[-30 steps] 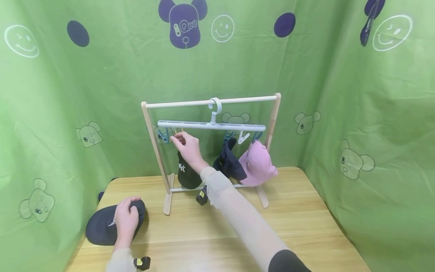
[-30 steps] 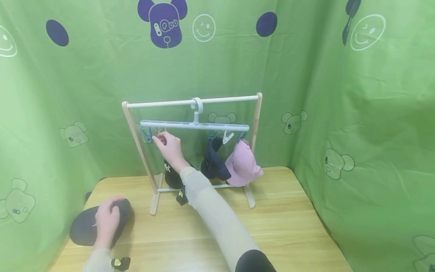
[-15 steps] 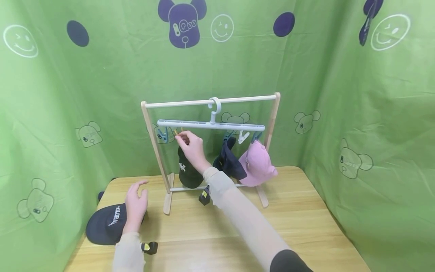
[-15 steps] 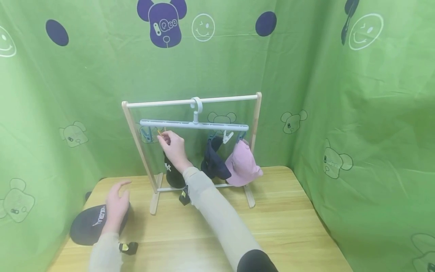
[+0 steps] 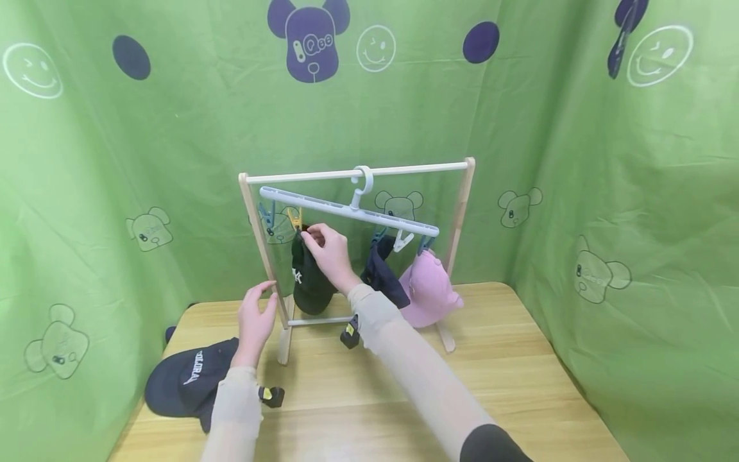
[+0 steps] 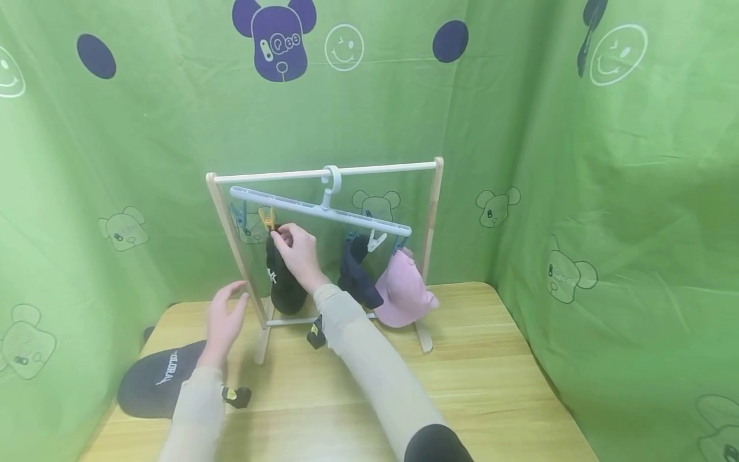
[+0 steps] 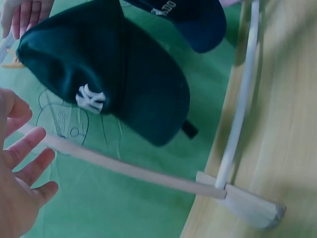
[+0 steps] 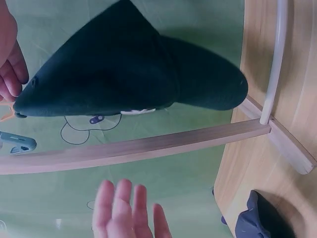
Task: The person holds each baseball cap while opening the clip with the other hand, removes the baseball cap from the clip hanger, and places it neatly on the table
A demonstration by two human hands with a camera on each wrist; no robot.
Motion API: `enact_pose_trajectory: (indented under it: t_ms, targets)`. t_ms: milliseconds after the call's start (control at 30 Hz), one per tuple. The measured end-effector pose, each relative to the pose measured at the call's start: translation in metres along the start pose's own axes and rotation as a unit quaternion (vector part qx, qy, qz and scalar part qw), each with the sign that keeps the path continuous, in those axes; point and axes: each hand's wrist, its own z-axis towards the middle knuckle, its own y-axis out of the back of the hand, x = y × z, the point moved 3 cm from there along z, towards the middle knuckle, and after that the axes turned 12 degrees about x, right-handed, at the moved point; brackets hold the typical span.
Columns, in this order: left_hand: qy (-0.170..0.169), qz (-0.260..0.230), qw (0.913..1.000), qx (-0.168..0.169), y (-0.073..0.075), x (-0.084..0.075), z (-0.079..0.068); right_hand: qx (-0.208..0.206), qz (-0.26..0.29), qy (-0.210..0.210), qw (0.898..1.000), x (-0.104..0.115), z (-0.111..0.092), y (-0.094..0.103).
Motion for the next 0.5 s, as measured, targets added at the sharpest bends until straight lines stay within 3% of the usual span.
enact_pose_trajectory:
  t_ms: [167,500]
  targets:
    - [0.001,-0.012,0.9999,0.01,-0.009,-0.002,0.013,0.004,-0.001,-0.002,1.0,0.004,0.003,0.003]
    - [0.014,-0.03,0.9978,0.057,-0.021,-0.009,0.03,0.068,-0.023,-0.071,0.995,0.008,0.022,0.003]
